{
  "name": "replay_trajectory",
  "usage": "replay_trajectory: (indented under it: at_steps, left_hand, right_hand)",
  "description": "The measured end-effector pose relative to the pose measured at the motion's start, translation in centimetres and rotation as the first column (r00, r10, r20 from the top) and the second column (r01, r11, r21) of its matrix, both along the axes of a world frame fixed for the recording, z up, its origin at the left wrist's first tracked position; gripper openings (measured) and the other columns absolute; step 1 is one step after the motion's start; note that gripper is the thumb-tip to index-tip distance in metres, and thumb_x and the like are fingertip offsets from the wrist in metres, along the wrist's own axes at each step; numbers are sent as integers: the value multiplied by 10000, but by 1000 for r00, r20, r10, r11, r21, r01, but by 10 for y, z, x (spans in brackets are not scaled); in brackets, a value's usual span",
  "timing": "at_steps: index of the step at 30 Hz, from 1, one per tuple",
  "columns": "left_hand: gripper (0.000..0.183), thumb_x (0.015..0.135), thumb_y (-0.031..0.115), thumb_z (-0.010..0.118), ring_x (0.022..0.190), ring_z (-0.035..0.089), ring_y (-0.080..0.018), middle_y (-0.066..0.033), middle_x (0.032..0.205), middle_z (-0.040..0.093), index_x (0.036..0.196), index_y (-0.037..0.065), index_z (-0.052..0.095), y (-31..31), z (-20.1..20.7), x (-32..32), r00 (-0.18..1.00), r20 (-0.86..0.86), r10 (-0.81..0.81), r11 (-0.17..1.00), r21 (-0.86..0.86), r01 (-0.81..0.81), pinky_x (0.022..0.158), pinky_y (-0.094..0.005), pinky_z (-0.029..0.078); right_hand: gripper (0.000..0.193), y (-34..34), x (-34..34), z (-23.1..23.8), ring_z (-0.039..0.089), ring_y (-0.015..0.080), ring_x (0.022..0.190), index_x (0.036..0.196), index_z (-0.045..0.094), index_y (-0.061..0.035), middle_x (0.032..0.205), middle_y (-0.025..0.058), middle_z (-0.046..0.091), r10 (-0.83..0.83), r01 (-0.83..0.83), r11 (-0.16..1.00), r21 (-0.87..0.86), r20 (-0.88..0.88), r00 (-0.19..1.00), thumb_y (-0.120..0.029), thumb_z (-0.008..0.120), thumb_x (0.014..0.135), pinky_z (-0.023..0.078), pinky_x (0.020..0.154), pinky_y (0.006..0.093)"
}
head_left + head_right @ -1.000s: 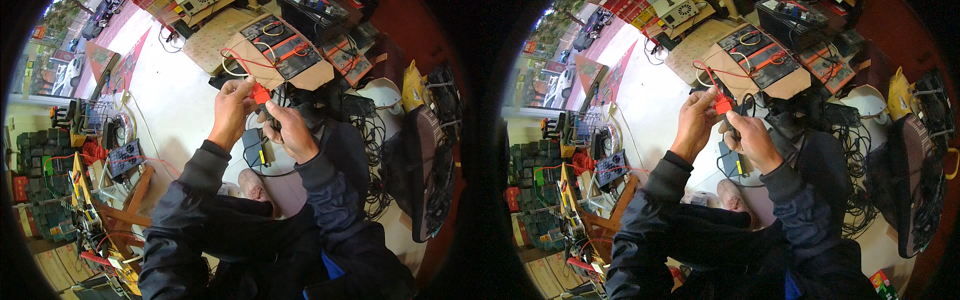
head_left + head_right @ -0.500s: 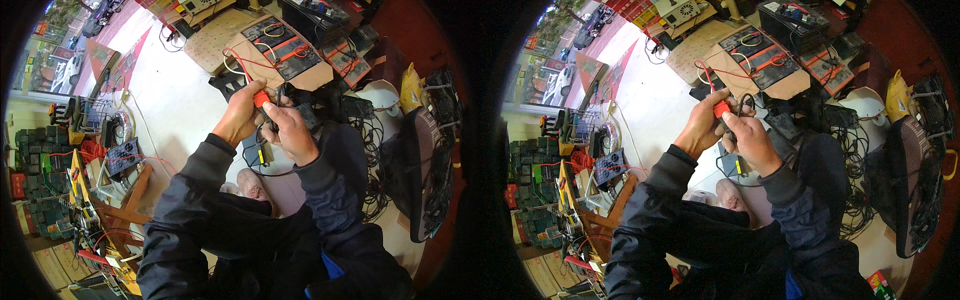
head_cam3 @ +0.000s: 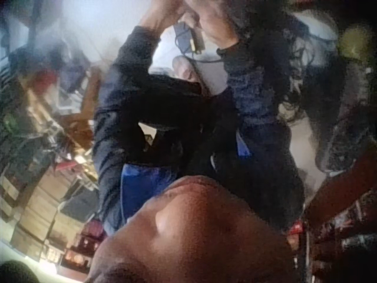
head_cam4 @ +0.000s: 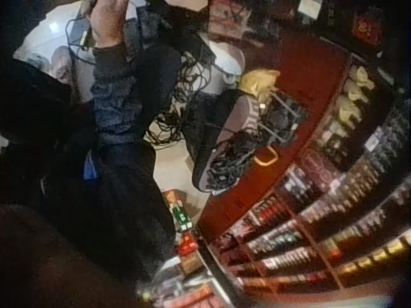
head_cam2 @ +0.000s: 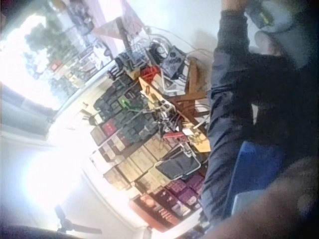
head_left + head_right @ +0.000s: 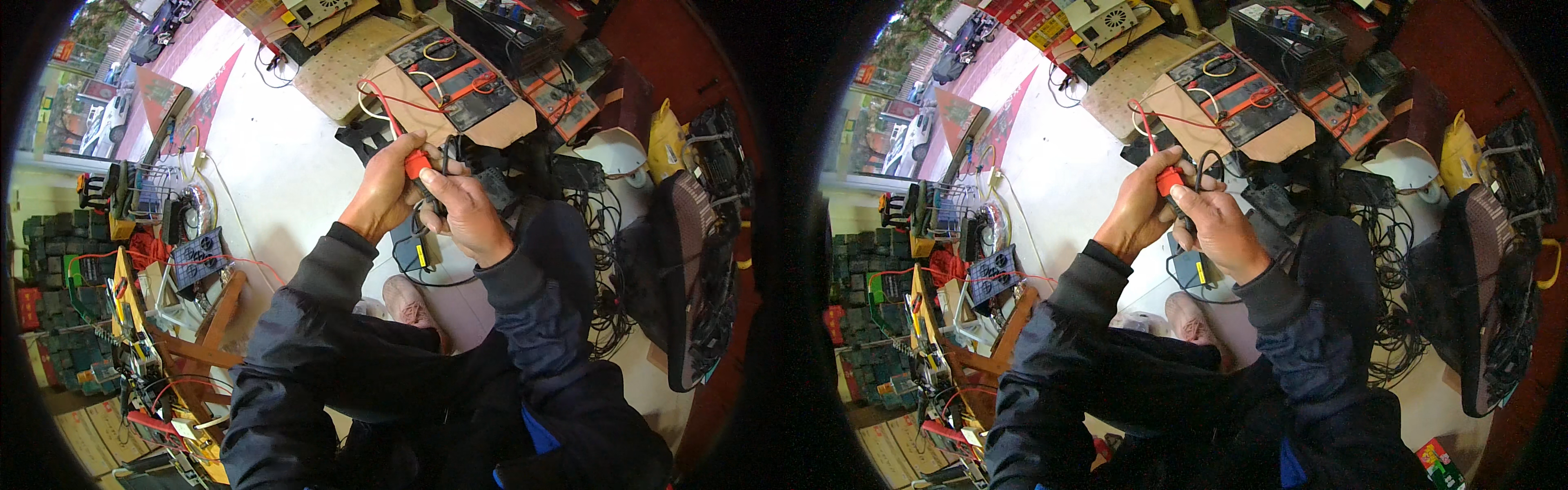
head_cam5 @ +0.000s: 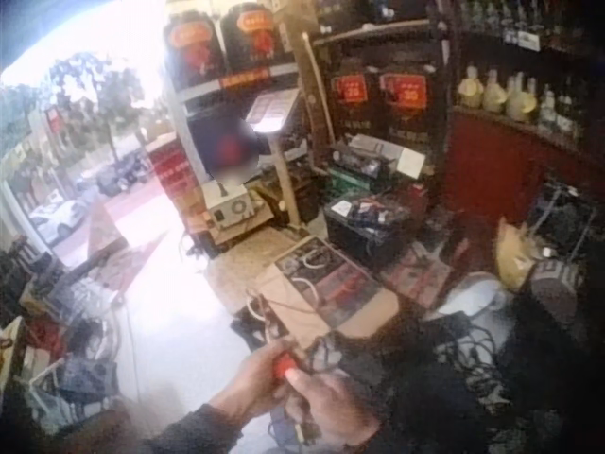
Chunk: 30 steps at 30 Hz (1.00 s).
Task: The person uses a multimeter to test a small cylindrical battery, then retrieves a black power bank from a cardboard box and connects it to a power source. The person continues to connect and test various cables and adapters on the floor.
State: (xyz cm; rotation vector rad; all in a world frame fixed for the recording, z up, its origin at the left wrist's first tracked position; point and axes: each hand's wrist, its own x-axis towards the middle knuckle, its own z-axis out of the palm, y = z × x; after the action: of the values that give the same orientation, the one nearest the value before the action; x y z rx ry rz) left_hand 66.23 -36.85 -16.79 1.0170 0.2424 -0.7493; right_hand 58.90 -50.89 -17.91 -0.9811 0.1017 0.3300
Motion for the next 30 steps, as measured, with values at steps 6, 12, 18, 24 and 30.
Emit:
replay_trajectory:
  at_steps: [6,12,18,24,30]
  left_hand:
    - [337,1087,308,480,812,734,-304,-163,888,698,972,9,586,-3,3,3,993,35,109,992,64,-111,685,-367,604]
    - [303,1086,287,493,805,717,-270,-125,864,668,986,20,592,4,-3,4,993,80,83,995,49,-87,524,-314,527]
    - [305,1079,267,477,809,744,-329,-199,873,701,995,-10,573,-6,-2,2,990,36,137,991,-6,-137,694,-403,619]
    - [301,1079,266,474,796,741,-309,-193,859,703,1006,-10,571,-3,-5,4,983,105,148,989,-23,-146,683,-374,624]
    - [362,1095,360,500,735,671,-177,-120,918,699,1016,28,622,23,-30,11,998,61,10,997,72,-14,594,-263,525]
  right_hand:
    - [376,0,2,-15,447,29,561,1015,674,-58,750,28,639,90,-96,987,-128,-53,995,-407,560,1098,309,485,193]
    - [352,-2,1,-14,459,34,569,979,694,-37,740,23,608,58,-66,992,-107,-76,995,-346,573,1094,285,487,180]
    - [272,6,0,-15,503,36,598,1011,683,-42,781,-4,600,-36,34,999,-36,-74,997,-294,605,1080,296,488,177]
    - [258,12,4,-21,475,39,574,1033,679,-50,778,-7,603,-52,51,998,-33,-55,997,-291,604,1081,299,492,184]
    - [324,2,8,-40,413,26,530,1025,682,-21,719,1,591,110,-116,992,-44,-122,986,-331,606,1077,272,476,191]
